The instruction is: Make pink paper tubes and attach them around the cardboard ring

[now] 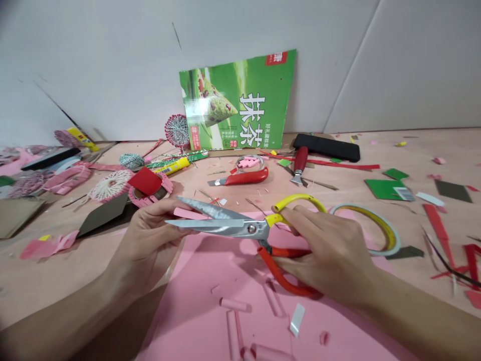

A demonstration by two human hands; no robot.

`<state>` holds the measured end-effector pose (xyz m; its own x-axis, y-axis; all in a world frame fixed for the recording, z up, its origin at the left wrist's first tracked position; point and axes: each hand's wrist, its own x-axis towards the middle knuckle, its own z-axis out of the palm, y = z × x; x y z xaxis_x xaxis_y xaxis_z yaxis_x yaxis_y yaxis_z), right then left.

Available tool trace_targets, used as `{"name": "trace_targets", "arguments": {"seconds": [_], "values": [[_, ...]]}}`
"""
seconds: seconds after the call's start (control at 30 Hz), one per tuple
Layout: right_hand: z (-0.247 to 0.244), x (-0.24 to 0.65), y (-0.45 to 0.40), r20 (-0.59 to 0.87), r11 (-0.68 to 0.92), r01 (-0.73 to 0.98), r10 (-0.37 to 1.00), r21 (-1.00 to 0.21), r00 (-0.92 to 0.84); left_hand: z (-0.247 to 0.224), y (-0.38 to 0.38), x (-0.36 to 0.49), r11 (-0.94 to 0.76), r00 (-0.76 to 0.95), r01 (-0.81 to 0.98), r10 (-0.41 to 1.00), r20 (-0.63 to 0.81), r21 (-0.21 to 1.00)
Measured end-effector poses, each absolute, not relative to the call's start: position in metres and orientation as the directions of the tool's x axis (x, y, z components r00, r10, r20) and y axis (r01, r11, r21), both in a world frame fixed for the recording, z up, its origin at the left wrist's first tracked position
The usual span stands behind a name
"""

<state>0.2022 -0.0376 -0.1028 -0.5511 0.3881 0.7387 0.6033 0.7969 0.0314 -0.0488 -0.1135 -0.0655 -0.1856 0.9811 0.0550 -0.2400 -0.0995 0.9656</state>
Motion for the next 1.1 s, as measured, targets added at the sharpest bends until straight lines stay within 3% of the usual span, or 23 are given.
{"name": "trace_targets", "arguments": {"seconds": [0.63,1.1], "values": [[-0.1075,0.2052,-0.0371,0.731,0.832,0.552,0.339,0.061,-0.592,-0.0691,-0.1140,-0.0507,-0.061,-0.201,-0.214,0.979,0.017,0.975],[-0.1104,0.2103,-0.0395,0.713,0.785,0.604,0.346,0.135,-0.610,-0.0675,-0.1125,-0.0510,-0.043,-0.227,-0.213,0.974,-0.006,0.976]]}}
